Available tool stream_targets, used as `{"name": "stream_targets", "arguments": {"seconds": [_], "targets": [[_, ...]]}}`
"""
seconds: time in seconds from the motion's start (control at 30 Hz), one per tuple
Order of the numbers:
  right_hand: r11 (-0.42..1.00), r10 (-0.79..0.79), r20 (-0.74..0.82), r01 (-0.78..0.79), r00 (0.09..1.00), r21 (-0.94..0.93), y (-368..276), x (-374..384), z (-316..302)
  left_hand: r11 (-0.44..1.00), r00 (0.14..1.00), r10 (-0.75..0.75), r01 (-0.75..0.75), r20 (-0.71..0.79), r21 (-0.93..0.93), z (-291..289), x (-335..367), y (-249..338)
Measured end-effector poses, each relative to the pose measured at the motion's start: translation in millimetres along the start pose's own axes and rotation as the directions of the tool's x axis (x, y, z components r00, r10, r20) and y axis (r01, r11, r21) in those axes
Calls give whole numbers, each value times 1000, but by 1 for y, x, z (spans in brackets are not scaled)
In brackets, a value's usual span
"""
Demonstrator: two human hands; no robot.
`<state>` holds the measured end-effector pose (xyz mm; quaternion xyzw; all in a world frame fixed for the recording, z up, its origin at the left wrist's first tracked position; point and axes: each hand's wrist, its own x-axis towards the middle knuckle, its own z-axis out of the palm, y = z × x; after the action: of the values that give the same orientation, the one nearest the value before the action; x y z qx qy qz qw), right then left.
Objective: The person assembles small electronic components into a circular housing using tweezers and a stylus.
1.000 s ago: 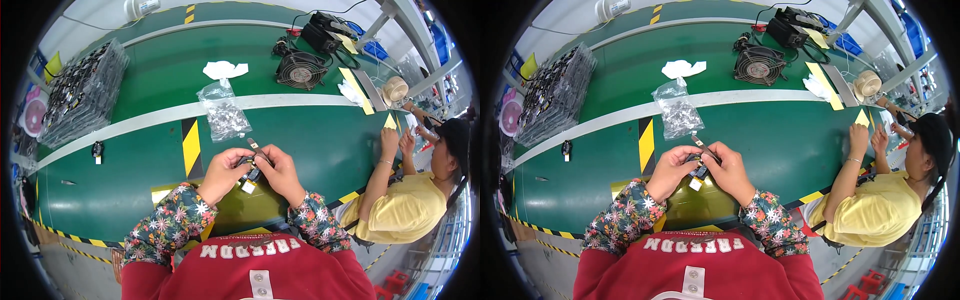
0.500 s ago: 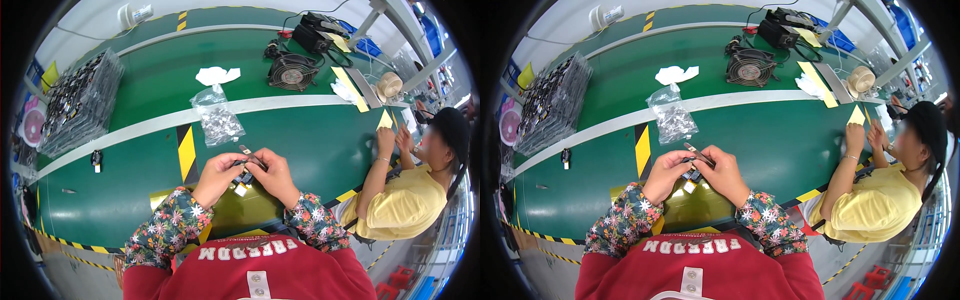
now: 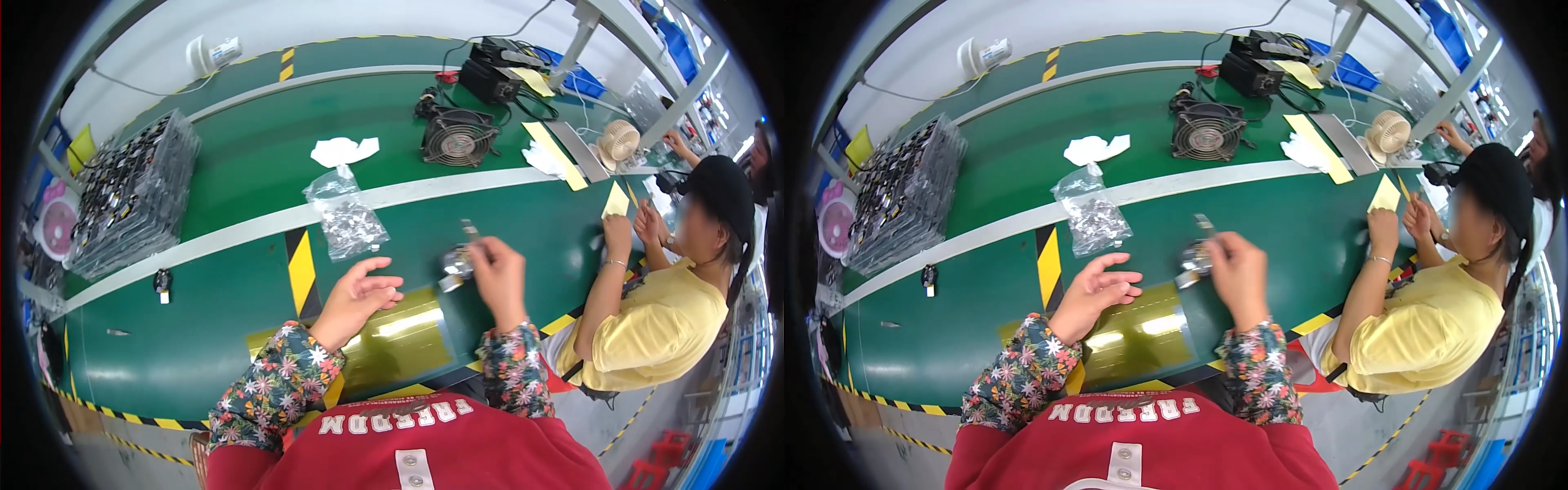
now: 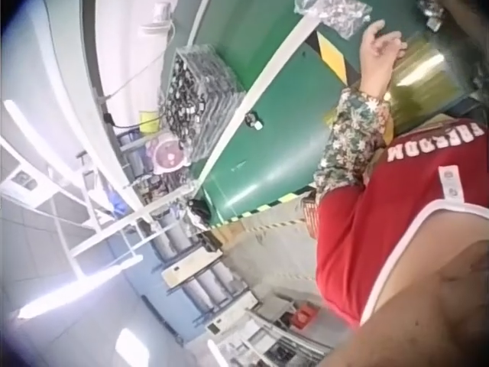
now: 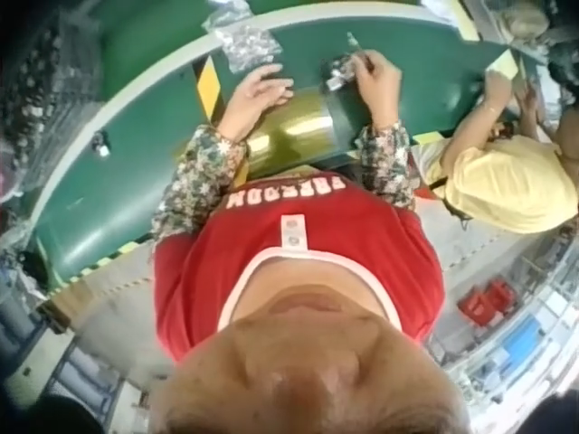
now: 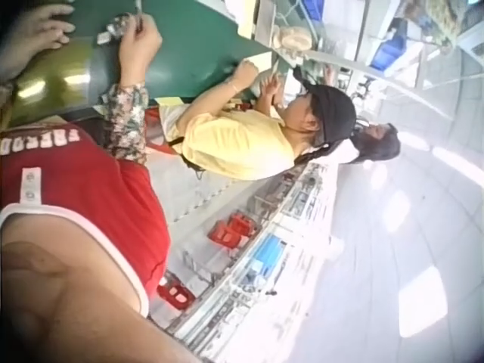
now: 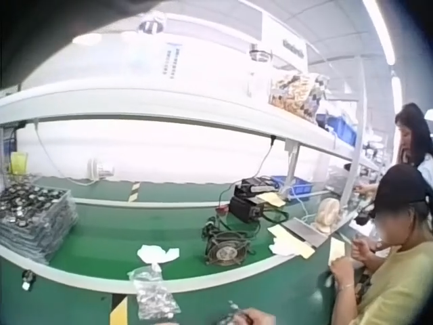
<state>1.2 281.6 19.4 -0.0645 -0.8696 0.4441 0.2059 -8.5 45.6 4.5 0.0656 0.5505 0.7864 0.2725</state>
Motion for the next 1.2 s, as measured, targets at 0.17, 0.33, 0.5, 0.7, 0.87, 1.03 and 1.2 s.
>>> {"name": "stream_targets", "arguments": {"seconds": [0.17, 0.33, 0.5, 0.7, 0.87, 1.03, 1.2], "targets": [[876, -296, -312, 126, 903, -466, 14, 10, -31, 996, 999, 36, -37, 23, 77, -4, -3, -5], [882, -423, -171, 361, 890, -303, -7, 6, 0, 988, 998, 46, -52, 45, 144, -9, -3, -10], [857, -505, 168, 515, 847, -22, -38, -20, 46, 903, 972, 29, -126, 235, 411, -5, 2, -7], [843, -528, 210, 538, 823, 11, -32, -24, 58, 634, 938, 156, -335, 310, 697, -2, -20, 20], [850, -511, 255, 527, 821, 7, -29, -28, 57, 543, 934, 263, -350, 241, 763, -11, -32, 45], [845, -515, 289, 535, 807, 11, -30, -28, 56, 486, 859, 505, -199, -88, 851, -70, -52, 64], [852, -501, 294, 523, 814, 4, -29, -26, 58, 193, 298, 880, 488, -370, 851, -173, -87, 81]]}}
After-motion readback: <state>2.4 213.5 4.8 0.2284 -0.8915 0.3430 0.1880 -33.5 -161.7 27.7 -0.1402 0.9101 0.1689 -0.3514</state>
